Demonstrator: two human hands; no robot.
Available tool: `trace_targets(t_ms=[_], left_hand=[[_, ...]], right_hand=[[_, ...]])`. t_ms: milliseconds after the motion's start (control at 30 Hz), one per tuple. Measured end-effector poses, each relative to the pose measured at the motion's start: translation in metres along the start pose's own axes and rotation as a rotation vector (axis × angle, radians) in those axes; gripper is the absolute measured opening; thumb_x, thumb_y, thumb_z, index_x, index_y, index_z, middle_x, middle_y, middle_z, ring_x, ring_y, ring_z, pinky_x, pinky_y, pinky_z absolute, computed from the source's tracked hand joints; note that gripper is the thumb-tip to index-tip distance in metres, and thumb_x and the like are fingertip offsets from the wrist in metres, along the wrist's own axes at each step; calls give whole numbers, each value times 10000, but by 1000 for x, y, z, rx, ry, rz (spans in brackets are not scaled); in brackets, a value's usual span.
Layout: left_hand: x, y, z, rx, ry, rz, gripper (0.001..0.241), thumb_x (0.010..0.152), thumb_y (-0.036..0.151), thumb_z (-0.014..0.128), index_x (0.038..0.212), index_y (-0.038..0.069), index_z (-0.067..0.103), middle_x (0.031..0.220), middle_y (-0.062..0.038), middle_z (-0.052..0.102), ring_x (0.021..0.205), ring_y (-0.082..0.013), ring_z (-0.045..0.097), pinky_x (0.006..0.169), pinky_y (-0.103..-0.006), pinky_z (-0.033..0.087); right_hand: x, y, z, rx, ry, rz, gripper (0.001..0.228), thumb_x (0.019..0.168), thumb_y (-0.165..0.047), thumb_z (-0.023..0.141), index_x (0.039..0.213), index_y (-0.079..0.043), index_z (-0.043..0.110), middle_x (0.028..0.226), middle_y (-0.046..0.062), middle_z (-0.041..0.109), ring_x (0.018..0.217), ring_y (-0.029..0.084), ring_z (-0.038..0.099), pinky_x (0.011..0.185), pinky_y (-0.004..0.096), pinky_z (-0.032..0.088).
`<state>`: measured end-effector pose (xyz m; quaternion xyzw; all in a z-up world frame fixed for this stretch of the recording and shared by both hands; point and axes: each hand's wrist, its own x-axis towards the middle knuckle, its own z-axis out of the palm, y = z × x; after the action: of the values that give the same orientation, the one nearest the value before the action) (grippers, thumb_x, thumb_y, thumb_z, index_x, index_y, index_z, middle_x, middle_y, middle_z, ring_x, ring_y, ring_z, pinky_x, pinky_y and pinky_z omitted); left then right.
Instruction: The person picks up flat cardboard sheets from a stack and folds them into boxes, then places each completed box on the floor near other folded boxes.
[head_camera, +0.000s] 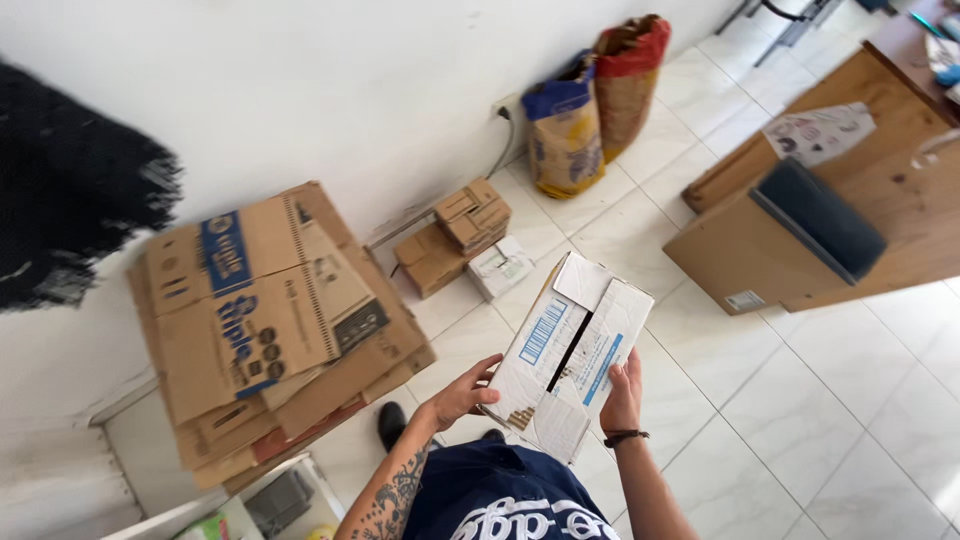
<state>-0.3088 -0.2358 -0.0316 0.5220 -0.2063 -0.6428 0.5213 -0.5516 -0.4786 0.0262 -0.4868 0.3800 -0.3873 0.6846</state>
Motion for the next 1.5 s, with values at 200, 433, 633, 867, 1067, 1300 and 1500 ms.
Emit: trace_targets(t_ms=[200,433,633,867,1067,1300,1500], left_hand=[[48,77,64,-19,-72,-17,1210,768,563,851,1841,184,440,1590,-153,677,1339,-303,725,922,-406,670],[147,103,31,66,-97,67,1098,816,540,890,1814,236,547,1629,-181,679,1418,-287,641,1149,-464,616],[245,139,-16,20,-92,104,1017,809,457,903,1740,158,626,1561,-136,734,1361,-276,724,1084,-435,660],[302,225,-28,47,-66,169,1012,816,500,887,1743,185,632,1598,-138,710,1387,-290,687,1118,-476,627],[368,220,7,-29,117,246,1067,827,502,933,1795,252,560,1611,-152,652,1373,-294,671,1143,-471,609],[422,213,75,-305,448,297,1108,871,553,848,1837,251,397,1692,-101,591,1409,-295,690,1090,-473,614],[480,233,105,-119,612,-39,1067,899,414,816,1856,264,368,1928,-18,394,1775,-216,378,1427,-469,335]], right_hand=[[31,-55,-67,63,119,176,1085,954,-430,666,1918,-196,225,1703,172,606,1433,343,658,995,522,619],[136,-41,-112,31,126,152,833,1119,-486,649,1873,-313,340,1552,12,659,1295,371,729,808,562,711],[246,-51,-99,-17,189,167,778,1157,-440,592,1883,-334,335,1698,56,612,1389,386,671,948,723,648],[366,-90,-85,3,155,198,775,1138,-532,573,1863,-369,352,1745,93,553,1460,450,613,1017,801,575],[455,-58,-45,-57,-32,339,931,981,-446,709,1845,-349,378,1769,159,509,1448,504,596,1038,768,569],[554,-37,-49,-264,-473,504,934,959,-236,709,1824,-72,396,1858,152,505,1653,308,519,1373,479,409],[677,-47,-39,-579,-773,543,978,866,-422,780,1755,-109,517,1727,170,682,1514,343,680,1276,569,557]])
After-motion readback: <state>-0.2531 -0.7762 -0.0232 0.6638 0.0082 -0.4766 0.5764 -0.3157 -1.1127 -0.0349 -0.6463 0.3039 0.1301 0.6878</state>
